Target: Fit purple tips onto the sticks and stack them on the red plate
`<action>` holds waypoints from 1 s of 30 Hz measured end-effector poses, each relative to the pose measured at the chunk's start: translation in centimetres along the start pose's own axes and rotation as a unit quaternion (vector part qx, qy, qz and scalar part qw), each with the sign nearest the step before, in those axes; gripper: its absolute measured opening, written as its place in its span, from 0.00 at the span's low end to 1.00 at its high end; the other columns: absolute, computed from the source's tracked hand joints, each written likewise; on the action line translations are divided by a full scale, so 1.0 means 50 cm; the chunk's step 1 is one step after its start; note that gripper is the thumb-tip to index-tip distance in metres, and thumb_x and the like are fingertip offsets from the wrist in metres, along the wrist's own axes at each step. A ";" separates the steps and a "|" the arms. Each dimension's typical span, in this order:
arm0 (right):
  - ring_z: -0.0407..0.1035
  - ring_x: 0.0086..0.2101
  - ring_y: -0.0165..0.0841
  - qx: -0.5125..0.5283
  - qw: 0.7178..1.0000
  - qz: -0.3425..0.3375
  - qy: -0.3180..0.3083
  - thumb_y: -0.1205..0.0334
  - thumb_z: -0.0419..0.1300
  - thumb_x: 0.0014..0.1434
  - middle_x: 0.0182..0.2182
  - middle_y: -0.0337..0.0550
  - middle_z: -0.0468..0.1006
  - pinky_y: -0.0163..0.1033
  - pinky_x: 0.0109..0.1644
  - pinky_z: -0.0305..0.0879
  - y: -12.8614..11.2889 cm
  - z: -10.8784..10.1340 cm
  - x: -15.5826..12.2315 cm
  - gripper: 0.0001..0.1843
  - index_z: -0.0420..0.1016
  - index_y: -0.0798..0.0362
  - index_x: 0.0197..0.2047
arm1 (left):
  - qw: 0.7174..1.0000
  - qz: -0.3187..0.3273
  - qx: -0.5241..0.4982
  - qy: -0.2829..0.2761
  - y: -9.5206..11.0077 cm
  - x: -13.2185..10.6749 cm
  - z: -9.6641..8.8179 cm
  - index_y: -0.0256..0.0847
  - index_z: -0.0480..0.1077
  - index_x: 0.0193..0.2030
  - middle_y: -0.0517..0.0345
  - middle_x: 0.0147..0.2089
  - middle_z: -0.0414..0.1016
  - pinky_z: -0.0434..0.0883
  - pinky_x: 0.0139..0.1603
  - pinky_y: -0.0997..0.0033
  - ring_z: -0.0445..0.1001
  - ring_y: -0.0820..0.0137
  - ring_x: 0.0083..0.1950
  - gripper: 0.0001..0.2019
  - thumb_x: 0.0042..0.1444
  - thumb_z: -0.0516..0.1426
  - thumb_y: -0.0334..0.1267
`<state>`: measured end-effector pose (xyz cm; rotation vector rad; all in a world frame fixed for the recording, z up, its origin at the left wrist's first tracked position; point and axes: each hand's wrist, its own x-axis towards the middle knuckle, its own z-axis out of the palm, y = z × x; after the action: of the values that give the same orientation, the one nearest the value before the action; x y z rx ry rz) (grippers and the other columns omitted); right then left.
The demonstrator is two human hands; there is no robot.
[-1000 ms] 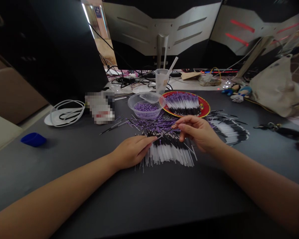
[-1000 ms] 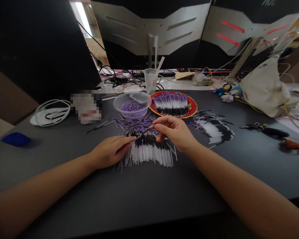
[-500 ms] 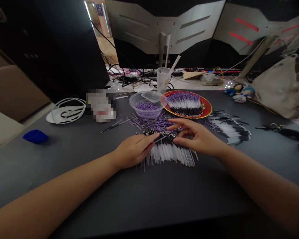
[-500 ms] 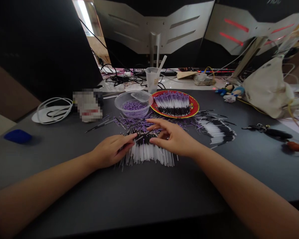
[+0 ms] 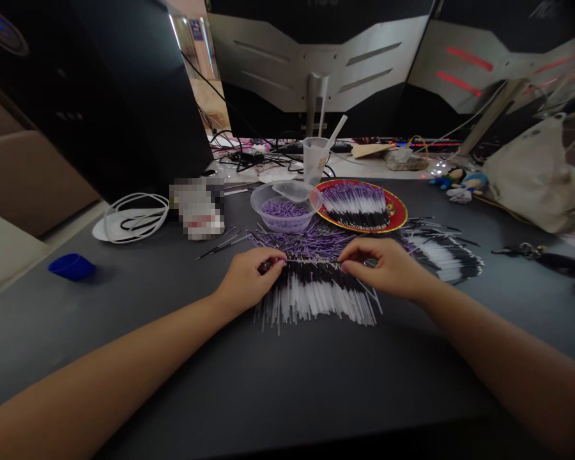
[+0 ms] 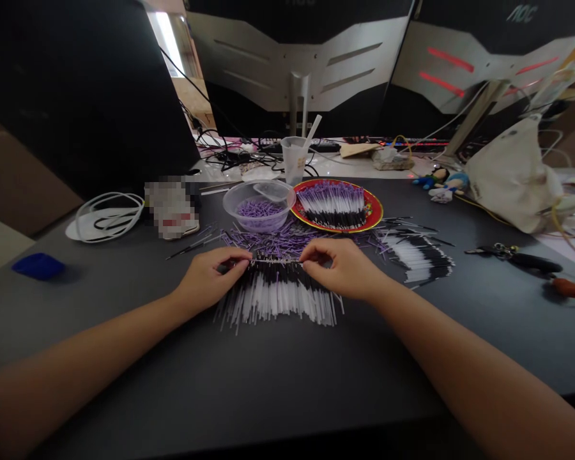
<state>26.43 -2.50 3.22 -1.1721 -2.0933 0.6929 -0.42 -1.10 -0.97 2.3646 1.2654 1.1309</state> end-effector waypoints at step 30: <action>0.62 0.17 0.25 -0.055 0.971 0.185 0.143 0.60 0.54 0.54 0.17 0.35 0.69 0.31 0.23 0.60 0.117 -0.107 0.153 0.07 0.67 0.53 0.28 | 0.997 0.059 0.009 -0.042 -0.011 0.005 -0.009 0.40 0.67 0.50 0.53 0.45 0.76 0.71 0.48 0.64 0.73 0.68 0.46 0.11 0.61 0.51 0.34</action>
<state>30.45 7.64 4.73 -1.6454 -1.7088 0.5354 -1.00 -0.65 -0.82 2.5006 1.1262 1.0456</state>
